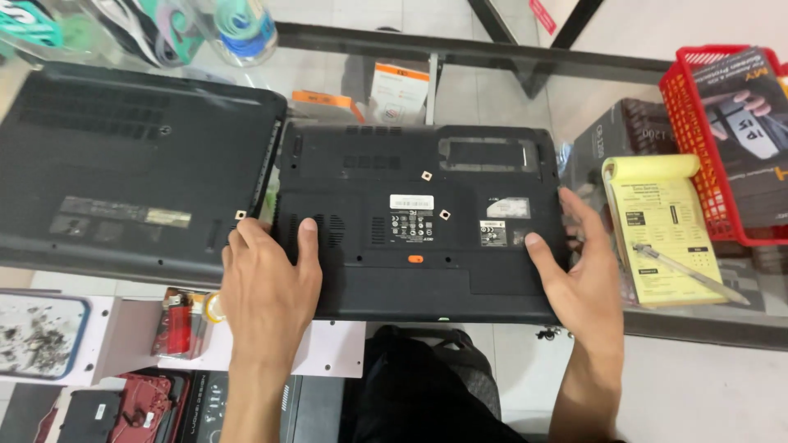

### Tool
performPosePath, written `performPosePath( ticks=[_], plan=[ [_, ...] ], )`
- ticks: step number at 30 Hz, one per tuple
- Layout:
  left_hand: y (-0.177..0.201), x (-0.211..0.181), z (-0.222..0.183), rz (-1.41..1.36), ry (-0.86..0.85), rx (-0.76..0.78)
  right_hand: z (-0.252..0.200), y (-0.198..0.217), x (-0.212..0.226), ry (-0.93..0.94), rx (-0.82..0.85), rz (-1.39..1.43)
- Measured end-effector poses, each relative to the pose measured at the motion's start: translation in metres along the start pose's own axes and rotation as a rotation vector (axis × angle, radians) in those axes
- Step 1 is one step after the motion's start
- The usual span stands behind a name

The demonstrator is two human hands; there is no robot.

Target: Repairing and disassembling laptop computers on a professional workbench.

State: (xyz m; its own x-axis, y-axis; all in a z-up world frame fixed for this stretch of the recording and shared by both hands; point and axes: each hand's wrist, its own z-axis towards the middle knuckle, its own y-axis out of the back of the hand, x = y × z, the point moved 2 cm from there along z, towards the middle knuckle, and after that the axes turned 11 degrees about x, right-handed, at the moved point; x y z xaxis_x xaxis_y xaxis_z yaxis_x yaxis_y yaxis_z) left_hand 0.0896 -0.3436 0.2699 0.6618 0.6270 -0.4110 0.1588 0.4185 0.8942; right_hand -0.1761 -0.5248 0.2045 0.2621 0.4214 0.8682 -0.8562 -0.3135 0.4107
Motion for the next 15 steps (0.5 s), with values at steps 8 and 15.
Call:
performPosePath(
  ticks=[8, 15],
  plan=[
    [0.005, 0.01, -0.007, -0.347, -0.024, -0.117, 0.002, 0.007, -0.021, 0.142, 0.05, 0.143],
    [0.007, 0.017, -0.013, -0.722, 0.118, 0.02, 0.002, 0.012, -0.033, 0.099, 0.071, 0.289]
  ],
)
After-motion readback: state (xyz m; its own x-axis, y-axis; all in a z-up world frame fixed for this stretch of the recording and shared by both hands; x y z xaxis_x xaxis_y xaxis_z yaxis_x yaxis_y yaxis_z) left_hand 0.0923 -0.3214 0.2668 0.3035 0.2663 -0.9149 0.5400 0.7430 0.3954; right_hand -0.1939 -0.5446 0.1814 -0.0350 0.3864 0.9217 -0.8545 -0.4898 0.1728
